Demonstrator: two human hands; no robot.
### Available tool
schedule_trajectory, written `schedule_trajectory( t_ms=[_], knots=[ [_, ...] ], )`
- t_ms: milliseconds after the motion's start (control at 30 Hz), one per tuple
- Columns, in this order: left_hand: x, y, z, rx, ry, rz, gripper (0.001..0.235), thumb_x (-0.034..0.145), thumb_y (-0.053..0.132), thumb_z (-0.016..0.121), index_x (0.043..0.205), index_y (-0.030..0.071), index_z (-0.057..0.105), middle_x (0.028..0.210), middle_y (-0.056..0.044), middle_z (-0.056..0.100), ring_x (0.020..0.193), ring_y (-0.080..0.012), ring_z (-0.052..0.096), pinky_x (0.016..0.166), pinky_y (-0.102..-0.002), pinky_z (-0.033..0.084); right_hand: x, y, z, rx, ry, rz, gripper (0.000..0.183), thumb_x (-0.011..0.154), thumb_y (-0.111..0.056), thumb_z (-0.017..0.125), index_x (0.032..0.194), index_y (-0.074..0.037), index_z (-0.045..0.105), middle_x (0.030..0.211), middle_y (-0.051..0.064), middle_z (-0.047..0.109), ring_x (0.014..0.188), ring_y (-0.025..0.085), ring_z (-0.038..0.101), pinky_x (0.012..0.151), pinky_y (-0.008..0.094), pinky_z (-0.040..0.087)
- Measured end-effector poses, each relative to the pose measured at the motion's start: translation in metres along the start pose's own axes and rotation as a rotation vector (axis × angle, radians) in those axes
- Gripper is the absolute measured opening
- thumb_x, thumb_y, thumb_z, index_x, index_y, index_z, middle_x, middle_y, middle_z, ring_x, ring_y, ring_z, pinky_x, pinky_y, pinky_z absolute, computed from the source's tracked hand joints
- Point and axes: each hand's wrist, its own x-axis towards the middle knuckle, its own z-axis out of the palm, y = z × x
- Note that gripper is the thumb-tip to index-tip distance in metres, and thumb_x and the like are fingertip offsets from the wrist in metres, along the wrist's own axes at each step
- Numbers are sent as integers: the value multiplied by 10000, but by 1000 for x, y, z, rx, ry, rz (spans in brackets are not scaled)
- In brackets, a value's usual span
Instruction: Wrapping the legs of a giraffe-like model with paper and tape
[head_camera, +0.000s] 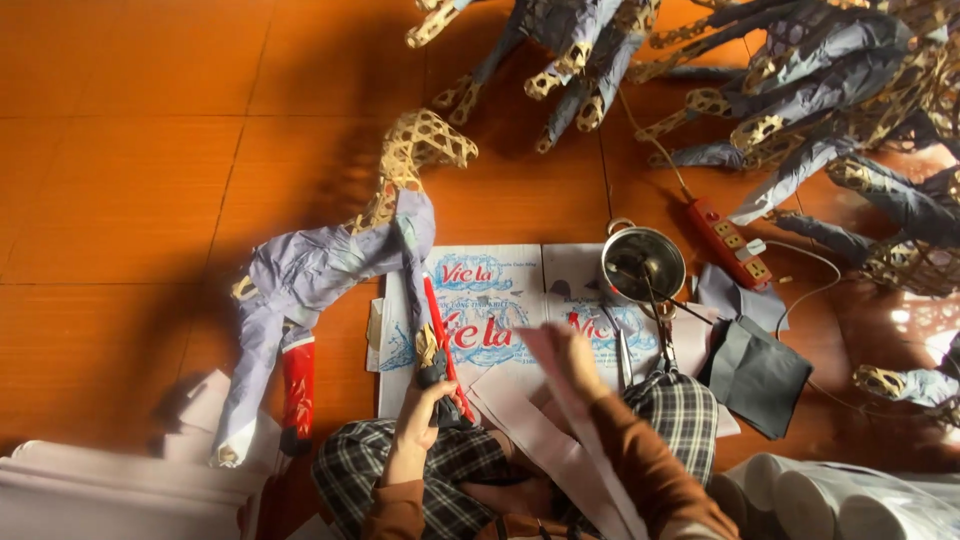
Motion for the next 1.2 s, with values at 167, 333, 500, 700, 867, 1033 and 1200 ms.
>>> schedule_trajectory(
  t_ms=[167,333,500,700,867,1033,1200],
  knots=[
    [-7,-2,7,65,5,-23,611,738,-12,662,1320,74,500,657,-165,551,485,-258,561,500,-404,529,29,38,185,1302,142,682,376,969,-371,633,770,-54,673,700,131,707,603,228,641,560,404,439],
    [-6,2,13,125,12,-51,552,733,35,670,1260,58,505,671,-146,562,512,-247,567,555,-403,535,37,101,200,1089,7,872,158,920,-249,603,916,-120,695,835,119,715,715,361,657,560,472,470],
    [-9,6,17,195,13,-79,638,721,59,673,1337,90,510,786,-131,584,525,-254,593,586,-397,514,42,79,223,717,79,736,156,911,-71,522,853,-25,660,904,155,525,796,341,514,579,444,475],
    [-5,3,16,156,19,-107,446,746,71,677,1175,38,560,574,-140,587,523,-286,602,652,-443,535,72,42,236,1423,-383,871,387,841,-150,352,1045,82,585,1120,341,606,1010,504,584,916,539,438],
    [-11,10,24,-38,44,-155,662,762,-67,605,1399,29,450,1198,-281,607,1066,-453,633,890,-544,550,104,-10,365,1371,-927,708,283,912,-101,507,981,-108,782,958,50,752,977,111,662,863,230,501],
    [11,-13,-1,-74,-202,-42,390,818,-17,660,1180,16,521,722,-164,587,585,-248,580,592,-402,539,44,-4,177,1308,3,493,632,906,144,300,1463,-108,459,1306,106,607,1045,212,658,878,293,555],
    [29,-32,-27,-51,-184,-16,452,805,381,732,1063,60,546,603,-85,559,515,-218,565,556,-365,521,-16,-67,-23,2063,111,119,533,1044,-304,190,1526,-91,272,1625,121,214,1511,280,171,1239,471,141]
  ],
)
